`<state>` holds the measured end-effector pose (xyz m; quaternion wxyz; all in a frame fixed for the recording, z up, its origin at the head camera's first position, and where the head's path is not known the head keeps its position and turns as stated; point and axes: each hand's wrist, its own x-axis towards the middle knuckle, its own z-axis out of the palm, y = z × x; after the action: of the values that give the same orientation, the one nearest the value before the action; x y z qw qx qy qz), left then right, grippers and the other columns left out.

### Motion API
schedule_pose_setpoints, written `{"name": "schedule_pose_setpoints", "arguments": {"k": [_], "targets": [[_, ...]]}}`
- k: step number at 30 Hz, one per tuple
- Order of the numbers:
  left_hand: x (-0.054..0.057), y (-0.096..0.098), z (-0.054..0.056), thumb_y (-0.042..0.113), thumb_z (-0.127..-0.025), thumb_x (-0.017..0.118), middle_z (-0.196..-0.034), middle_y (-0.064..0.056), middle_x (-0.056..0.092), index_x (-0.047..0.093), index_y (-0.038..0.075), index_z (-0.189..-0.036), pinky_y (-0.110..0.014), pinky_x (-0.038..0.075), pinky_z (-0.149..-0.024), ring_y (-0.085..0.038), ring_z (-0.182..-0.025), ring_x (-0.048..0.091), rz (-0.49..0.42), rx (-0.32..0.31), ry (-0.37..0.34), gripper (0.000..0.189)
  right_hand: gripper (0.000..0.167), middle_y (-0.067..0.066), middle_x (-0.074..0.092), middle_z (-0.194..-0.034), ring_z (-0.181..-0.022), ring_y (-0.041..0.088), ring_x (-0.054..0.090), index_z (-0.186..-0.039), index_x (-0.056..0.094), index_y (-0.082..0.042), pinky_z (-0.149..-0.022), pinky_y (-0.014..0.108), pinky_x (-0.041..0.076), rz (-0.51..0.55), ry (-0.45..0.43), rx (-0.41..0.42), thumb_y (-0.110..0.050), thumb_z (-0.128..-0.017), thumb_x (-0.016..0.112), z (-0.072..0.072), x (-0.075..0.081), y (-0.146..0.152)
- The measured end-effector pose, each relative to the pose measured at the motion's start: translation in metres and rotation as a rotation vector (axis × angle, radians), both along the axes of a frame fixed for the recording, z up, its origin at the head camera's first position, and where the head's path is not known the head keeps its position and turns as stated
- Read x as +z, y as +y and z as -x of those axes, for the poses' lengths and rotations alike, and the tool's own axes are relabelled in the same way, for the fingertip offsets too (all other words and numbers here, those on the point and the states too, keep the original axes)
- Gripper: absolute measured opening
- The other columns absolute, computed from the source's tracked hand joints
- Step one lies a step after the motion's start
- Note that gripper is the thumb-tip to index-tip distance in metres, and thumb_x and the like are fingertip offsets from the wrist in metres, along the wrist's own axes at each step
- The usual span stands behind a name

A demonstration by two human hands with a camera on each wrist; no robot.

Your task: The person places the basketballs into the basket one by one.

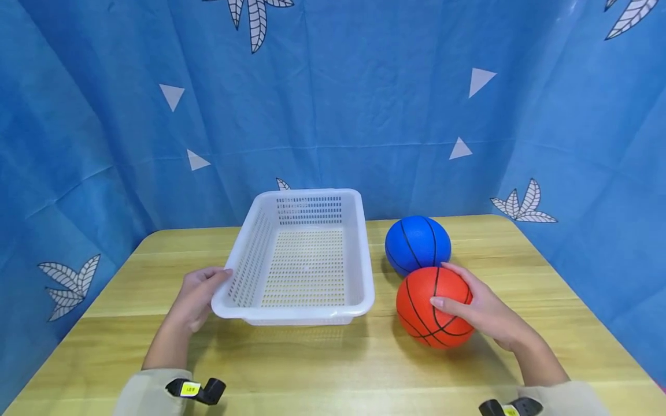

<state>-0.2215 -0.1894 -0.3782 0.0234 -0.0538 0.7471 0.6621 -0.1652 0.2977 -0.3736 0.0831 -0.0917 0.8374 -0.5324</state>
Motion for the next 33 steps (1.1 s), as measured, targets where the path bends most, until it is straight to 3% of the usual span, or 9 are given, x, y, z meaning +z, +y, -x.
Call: {"name": "schedule_pose_setpoints", "arguments": {"k": [8,13,18,28,33], "targets": [[0.0,0.002,-0.002,0.024,-0.094,0.057,-0.113,-0.02,0.059,0.056,-0.007,-0.115,-0.031,0.055,-0.074,-0.02,-0.088,0.064,0.006,0.005,0.012,0.038,0.068,0.027,0.034,-0.138,-0.112,0.039,0.048,-0.149,0.016,-0.01,-0.073,0.036,0.054,-0.05,0.054,-0.058,-0.024,-0.094,0.054,-0.003,-0.005,0.002],[0.001,0.003,-0.005,0.024,-0.094,0.057,-0.113,-0.021,0.06,0.057,-0.008,-0.114,-0.03,0.056,-0.072,-0.02,-0.086,0.064,0.008,0.006,0.019,0.038,0.065,0.024,0.035,-0.137,-0.103,0.018,0.053,-0.148,0.019,-0.011,-0.071,0.034,0.055,-0.029,0.085,-0.07,-0.021,-0.094,0.053,-0.006,-0.003,0.003],[0.0,0.001,-0.006,0.025,-0.094,0.057,-0.112,-0.021,0.06,0.057,-0.007,-0.115,-0.031,0.056,-0.072,-0.02,-0.086,0.065,0.014,0.003,0.023,0.038,0.061,0.011,0.038,-0.131,-0.098,0.004,0.054,-0.148,0.023,-0.02,-0.07,0.034,0.056,0.018,0.136,-0.076,-0.02,-0.095,0.051,-0.003,0.014,-0.004],[-0.001,0.003,-0.003,0.025,-0.093,0.059,-0.112,-0.021,0.06,0.058,-0.008,-0.114,-0.032,0.056,-0.072,-0.021,-0.087,0.065,0.004,-0.008,0.038,0.039,0.061,0.007,0.036,-0.133,-0.102,0.01,0.051,-0.148,0.025,-0.022,-0.069,0.032,0.056,0.064,0.243,-0.074,-0.019,-0.094,0.051,0.006,0.049,-0.043],[0.0,0.003,-0.004,0.023,-0.093,0.058,-0.11,-0.02,0.06,0.058,-0.007,-0.113,-0.031,0.056,-0.072,-0.02,-0.086,0.063,0.014,0.004,0.036,0.037,0.061,0.011,0.038,-0.133,-0.107,0.025,0.05,-0.147,0.028,-0.023,-0.071,0.031,0.056,0.08,0.288,-0.059,-0.02,-0.092,0.054,0.014,0.063,-0.071]]}}
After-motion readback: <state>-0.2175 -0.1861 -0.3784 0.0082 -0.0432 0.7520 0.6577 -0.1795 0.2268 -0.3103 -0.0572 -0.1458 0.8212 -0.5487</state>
